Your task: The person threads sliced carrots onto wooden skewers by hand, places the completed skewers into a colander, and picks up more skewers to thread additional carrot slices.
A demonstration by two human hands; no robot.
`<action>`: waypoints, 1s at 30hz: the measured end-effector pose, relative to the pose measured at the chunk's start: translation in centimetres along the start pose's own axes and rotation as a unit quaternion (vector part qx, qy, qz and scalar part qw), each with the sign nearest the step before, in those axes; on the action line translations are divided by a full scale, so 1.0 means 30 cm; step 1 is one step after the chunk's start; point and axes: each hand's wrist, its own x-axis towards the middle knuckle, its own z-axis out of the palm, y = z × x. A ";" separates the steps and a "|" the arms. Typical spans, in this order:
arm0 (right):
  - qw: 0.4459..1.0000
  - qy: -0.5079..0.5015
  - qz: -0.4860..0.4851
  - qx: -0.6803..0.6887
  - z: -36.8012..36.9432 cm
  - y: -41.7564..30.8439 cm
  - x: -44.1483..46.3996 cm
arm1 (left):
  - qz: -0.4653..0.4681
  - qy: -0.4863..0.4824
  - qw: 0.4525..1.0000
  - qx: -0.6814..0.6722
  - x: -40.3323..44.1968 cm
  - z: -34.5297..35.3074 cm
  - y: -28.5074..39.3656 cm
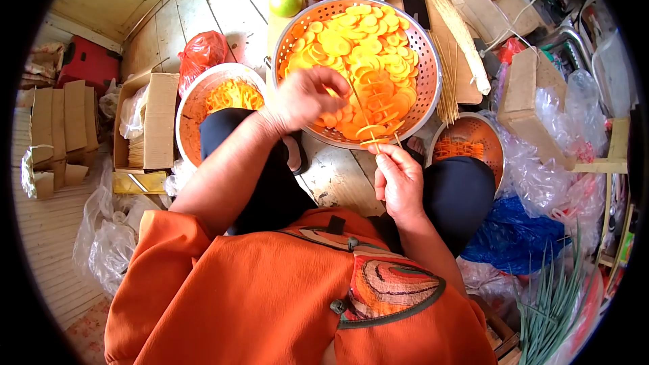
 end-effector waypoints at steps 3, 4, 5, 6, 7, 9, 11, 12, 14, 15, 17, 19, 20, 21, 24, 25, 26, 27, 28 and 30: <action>1.000 0.018 -0.010 -0.004 0.009 -0.007 -0.002 | 0.021 0.161 0.973 0.162 0.078 -0.111 0.011; 1.000 0.017 -0.010 -0.003 0.011 -0.011 -0.003 | 0.013 0.214 0.951 0.221 0.095 -0.134 0.025; 1.000 0.014 -0.006 -0.009 0.012 -0.014 -0.003 | 0.013 0.215 0.951 0.222 0.116 -0.152 0.011; 1.000 0.012 -0.001 -0.015 0.012 -0.016 -0.004 | 0.019 0.230 0.925 0.300 0.140 -0.163 -0.021; 1.000 0.011 -0.002 -0.015 0.007 -0.018 -0.003 | 0.025 0.244 0.893 0.376 0.155 -0.168 -0.043; 1.000 -0.009 0.007 -0.015 -0.005 -0.021 -0.003 | -0.030 0.193 0.878 0.436 0.172 -0.150 -0.056; 1.000 -0.008 0.006 -0.015 -0.005 -0.017 -0.003 | -0.063 0.174 0.861 0.473 0.186 -0.129 -0.076; 1.000 -0.009 0.005 -0.015 -0.005 -0.016 -0.003 | -0.031 0.177 0.840 0.513 0.194 -0.121 -0.095; 1.000 -0.007 0.006 -0.021 -0.006 -0.015 -0.005 | 0.003 0.180 0.814 0.552 0.210 -0.123 -0.126; 1.000 -0.006 0.008 -0.028 -0.008 -0.016 -0.007 | -0.040 0.133 0.853 0.503 0.191 -0.111 -0.093; 1.000 -0.003 0.010 -0.027 -0.013 -0.018 -0.008 | -0.050 0.094 0.895 0.433 0.169 -0.087 -0.114; 1.000 0.000 0.013 -0.026 -0.018 -0.015 -0.013 | -0.014 0.083 0.899 0.431 0.135 -0.045 -0.111; 1.000 -0.001 0.011 -0.024 -0.020 -0.012 -0.015 | -0.020 0.077 0.900 0.429 0.124 -0.028 -0.104; 1.000 -0.003 0.009 -0.021 -0.020 -0.010 -0.016 | -0.021 0.077 0.900 0.429 0.116 -0.021 -0.098; 1.000 0.016 0.013 -0.024 -0.002 -0.015 -0.020 | -0.031 0.056 0.900 0.432 0.094 -0.015 -0.081; 1.000 0.015 0.012 -0.024 -0.002 -0.014 -0.020 | -0.058 0.057 0.914 0.398 0.088 -0.016 -0.073; 0.999 0.015 0.008 -0.027 -0.004 -0.012 -0.020 | -0.084 0.057 0.926 0.363 0.084 -0.017 -0.069; 0.999 0.015 0.004 -0.029 -0.006 -0.010 -0.019 | -0.084 0.058 0.926 0.363 0.091 -0.019 -0.081; 0.999 0.015 0.003 -0.030 -0.006 -0.010 -0.019 | -0.069 0.098 0.925 0.360 0.106 -0.022 -0.102; 1.000 0.012 0.000 -0.024 -0.007 -0.010 -0.019 | -0.054 0.138 0.923 0.356 0.121 -0.018 -0.105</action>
